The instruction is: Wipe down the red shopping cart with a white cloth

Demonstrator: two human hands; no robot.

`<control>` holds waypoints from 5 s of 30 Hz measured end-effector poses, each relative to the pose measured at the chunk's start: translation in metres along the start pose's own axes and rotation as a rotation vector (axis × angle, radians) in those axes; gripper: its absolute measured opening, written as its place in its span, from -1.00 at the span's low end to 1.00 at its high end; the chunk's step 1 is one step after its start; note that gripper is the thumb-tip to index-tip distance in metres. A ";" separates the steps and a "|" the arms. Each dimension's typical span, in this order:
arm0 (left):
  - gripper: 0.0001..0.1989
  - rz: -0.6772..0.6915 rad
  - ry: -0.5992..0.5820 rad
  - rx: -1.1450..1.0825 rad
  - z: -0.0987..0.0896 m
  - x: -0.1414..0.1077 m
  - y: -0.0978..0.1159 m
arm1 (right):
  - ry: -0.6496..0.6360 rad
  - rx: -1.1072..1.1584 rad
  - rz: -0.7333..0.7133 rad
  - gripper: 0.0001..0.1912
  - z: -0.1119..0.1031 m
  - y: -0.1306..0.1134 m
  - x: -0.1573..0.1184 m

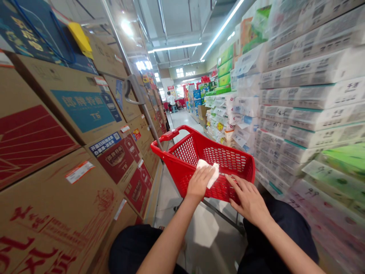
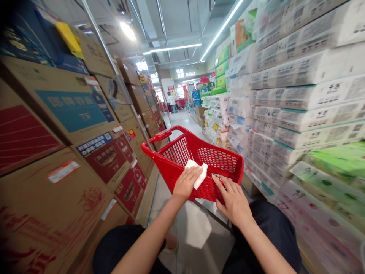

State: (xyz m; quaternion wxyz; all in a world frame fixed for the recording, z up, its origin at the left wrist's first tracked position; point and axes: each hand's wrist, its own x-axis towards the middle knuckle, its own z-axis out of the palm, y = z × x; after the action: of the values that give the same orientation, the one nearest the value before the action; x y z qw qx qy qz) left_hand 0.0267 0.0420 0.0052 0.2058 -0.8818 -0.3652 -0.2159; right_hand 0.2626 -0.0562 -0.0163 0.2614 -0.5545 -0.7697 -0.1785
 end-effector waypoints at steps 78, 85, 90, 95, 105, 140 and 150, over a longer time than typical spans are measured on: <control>-0.50 0.010 -0.045 -0.082 0.009 -0.029 -0.028 | 0.073 0.035 -0.126 -0.46 -0.008 -0.003 -0.033; -0.47 -0.030 -0.056 -0.128 -0.002 -0.035 -0.050 | 0.118 0.065 -0.126 -0.37 -0.003 -0.030 -0.033; -0.49 -0.091 0.005 -0.160 -0.003 -0.040 -0.059 | 0.097 0.068 -0.119 -0.21 0.000 -0.057 -0.032; -0.48 -0.185 0.048 -0.204 0.004 -0.046 -0.052 | 0.051 0.036 -0.138 -0.10 -0.001 -0.078 -0.027; -0.53 -0.126 0.119 -0.280 -0.032 -0.044 0.034 | 0.030 0.220 -0.018 -0.10 -0.007 -0.074 -0.019; -0.48 -0.225 0.045 -0.385 -0.009 -0.009 0.006 | -0.089 -0.080 -0.065 -0.62 -0.011 -0.036 0.022; -0.51 -0.194 -0.005 -0.409 -0.010 -0.008 -0.002 | -0.149 0.014 -0.022 -0.61 -0.002 -0.049 0.046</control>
State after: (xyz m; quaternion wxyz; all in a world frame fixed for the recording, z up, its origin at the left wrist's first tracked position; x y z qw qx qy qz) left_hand 0.0176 0.0332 0.0095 0.0001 -0.8666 -0.3972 -0.3020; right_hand 0.2055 -0.0375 0.0136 0.2055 -0.5559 -0.7942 -0.1341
